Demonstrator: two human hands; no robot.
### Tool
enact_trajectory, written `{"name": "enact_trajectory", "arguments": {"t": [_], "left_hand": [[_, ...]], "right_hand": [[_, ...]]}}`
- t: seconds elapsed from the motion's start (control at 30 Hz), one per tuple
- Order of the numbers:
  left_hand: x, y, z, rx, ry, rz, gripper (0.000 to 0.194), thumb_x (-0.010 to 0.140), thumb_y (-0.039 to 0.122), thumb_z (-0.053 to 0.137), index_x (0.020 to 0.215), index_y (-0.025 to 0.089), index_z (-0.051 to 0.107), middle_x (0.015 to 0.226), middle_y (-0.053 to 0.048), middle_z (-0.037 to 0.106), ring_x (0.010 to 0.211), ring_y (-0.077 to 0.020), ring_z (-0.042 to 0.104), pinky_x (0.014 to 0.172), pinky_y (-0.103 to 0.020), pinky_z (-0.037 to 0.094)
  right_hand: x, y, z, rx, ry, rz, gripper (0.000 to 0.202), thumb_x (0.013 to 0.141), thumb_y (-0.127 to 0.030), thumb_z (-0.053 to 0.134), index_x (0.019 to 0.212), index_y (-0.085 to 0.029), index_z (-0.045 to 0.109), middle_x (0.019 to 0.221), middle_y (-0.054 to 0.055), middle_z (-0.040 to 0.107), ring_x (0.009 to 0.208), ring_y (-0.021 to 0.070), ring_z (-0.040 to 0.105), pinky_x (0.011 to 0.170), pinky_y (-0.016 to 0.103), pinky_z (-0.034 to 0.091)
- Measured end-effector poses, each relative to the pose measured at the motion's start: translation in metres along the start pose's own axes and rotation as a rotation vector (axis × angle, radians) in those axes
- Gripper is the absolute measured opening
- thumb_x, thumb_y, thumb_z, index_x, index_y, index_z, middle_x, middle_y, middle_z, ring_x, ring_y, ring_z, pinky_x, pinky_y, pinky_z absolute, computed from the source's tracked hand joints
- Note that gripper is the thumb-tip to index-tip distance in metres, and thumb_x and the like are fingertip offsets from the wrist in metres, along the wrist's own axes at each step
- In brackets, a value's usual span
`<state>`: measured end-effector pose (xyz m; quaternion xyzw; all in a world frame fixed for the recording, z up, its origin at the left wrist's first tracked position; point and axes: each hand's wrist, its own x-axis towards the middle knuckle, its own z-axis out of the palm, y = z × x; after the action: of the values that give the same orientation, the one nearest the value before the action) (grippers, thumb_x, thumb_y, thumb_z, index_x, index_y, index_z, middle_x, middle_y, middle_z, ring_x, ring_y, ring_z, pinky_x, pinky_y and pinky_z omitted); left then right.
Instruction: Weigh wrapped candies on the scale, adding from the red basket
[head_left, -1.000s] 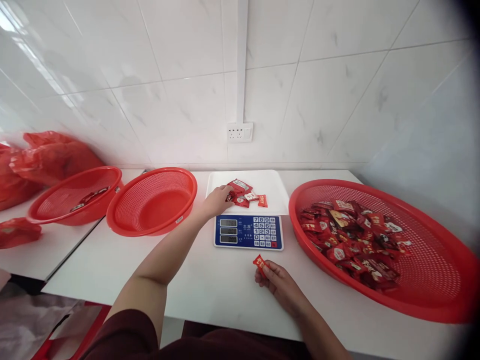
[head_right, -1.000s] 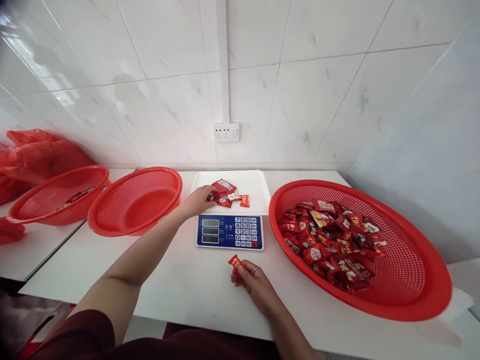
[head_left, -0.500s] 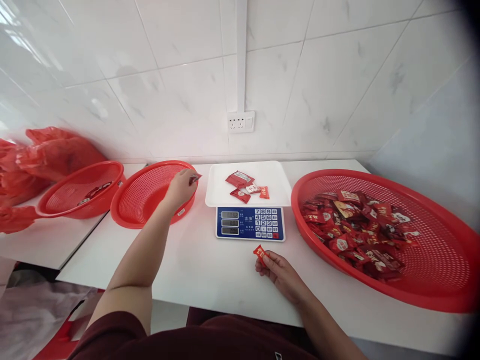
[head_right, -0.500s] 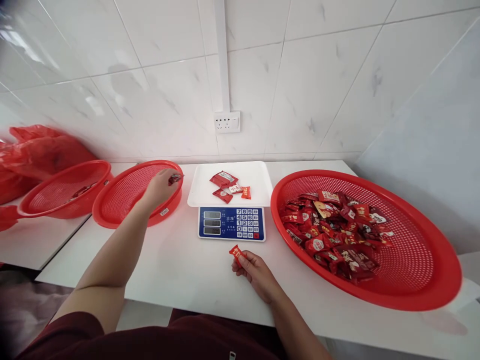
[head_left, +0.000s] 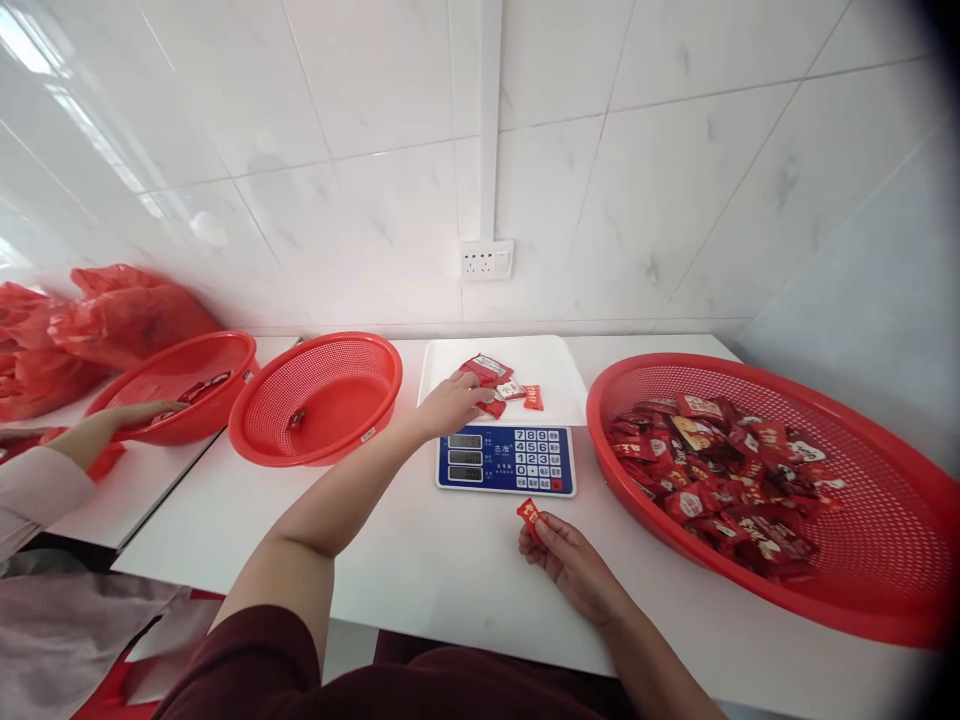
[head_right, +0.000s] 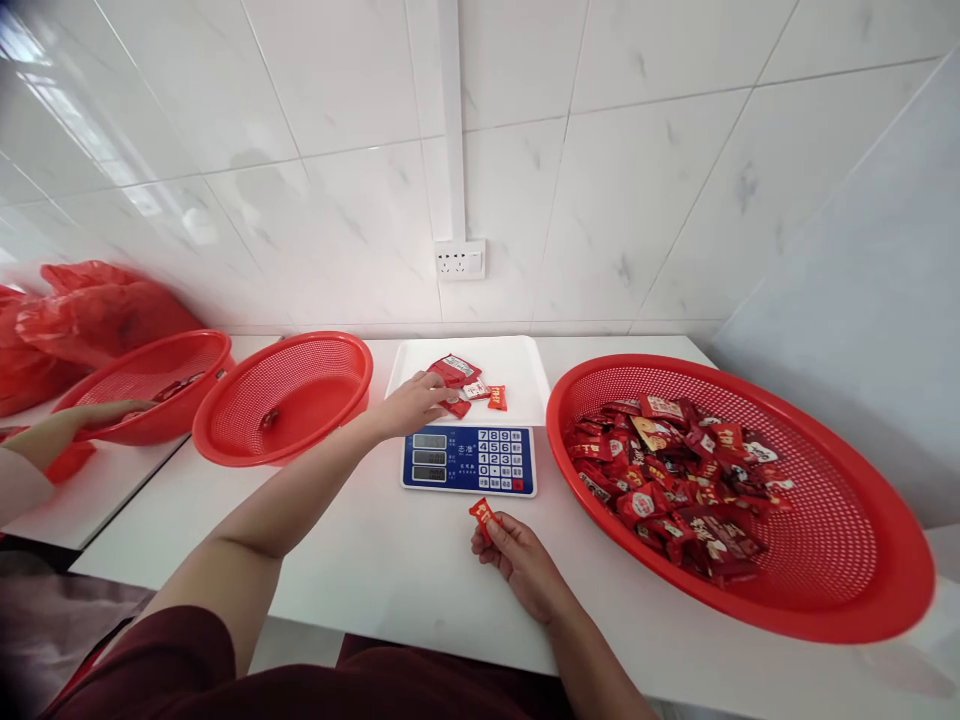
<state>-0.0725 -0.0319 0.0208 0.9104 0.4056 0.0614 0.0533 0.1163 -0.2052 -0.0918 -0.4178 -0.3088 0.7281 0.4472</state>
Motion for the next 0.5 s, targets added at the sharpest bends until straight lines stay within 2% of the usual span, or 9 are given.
{"name": "enact_trajectory", "arguments": {"t": [0.13,0.37,0.5], "left_hand": [[0.012,0.000,0.005,0.037,-0.037,0.030,0.024,0.086,0.023,0.050,0.106,0.019,0.061,0.111,-0.011,0.055,0.107,-0.0265,0.048,0.093,-0.040,0.042],[-0.012,-0.013,0.004,-0.026,-0.009,-0.062,0.016,0.086,0.026,0.049,0.098,0.020,0.057,0.107,-0.009,0.059,0.107,-0.0247,0.050,0.090,-0.036,0.043],[-0.018,-0.016,0.001,-0.051,-0.013,-0.093,0.020,0.086,0.032,0.049,0.102,0.020,0.055,0.100,-0.008,0.063,0.104,-0.0248,0.052,0.085,-0.035,0.045]], "right_hand": [[-0.002,0.001,-0.001,-0.007,0.014,-0.011,0.037,0.067,-0.054,0.073,0.076,-0.019,0.066,0.074,0.003,0.063,0.070,0.0168,0.056,0.067,0.031,0.044],[-0.001,-0.001,0.003,-0.025,-0.042,-0.009,0.034,0.070,-0.051,0.072,0.076,-0.018,0.066,0.073,0.002,0.062,0.071,0.0157,0.055,0.068,0.030,0.043],[-0.001,-0.002,0.003,-0.056,-0.047,-0.007,0.035,0.069,-0.053,0.072,0.076,-0.018,0.066,0.073,0.002,0.063,0.071,0.0160,0.056,0.068,0.030,0.044]]}}
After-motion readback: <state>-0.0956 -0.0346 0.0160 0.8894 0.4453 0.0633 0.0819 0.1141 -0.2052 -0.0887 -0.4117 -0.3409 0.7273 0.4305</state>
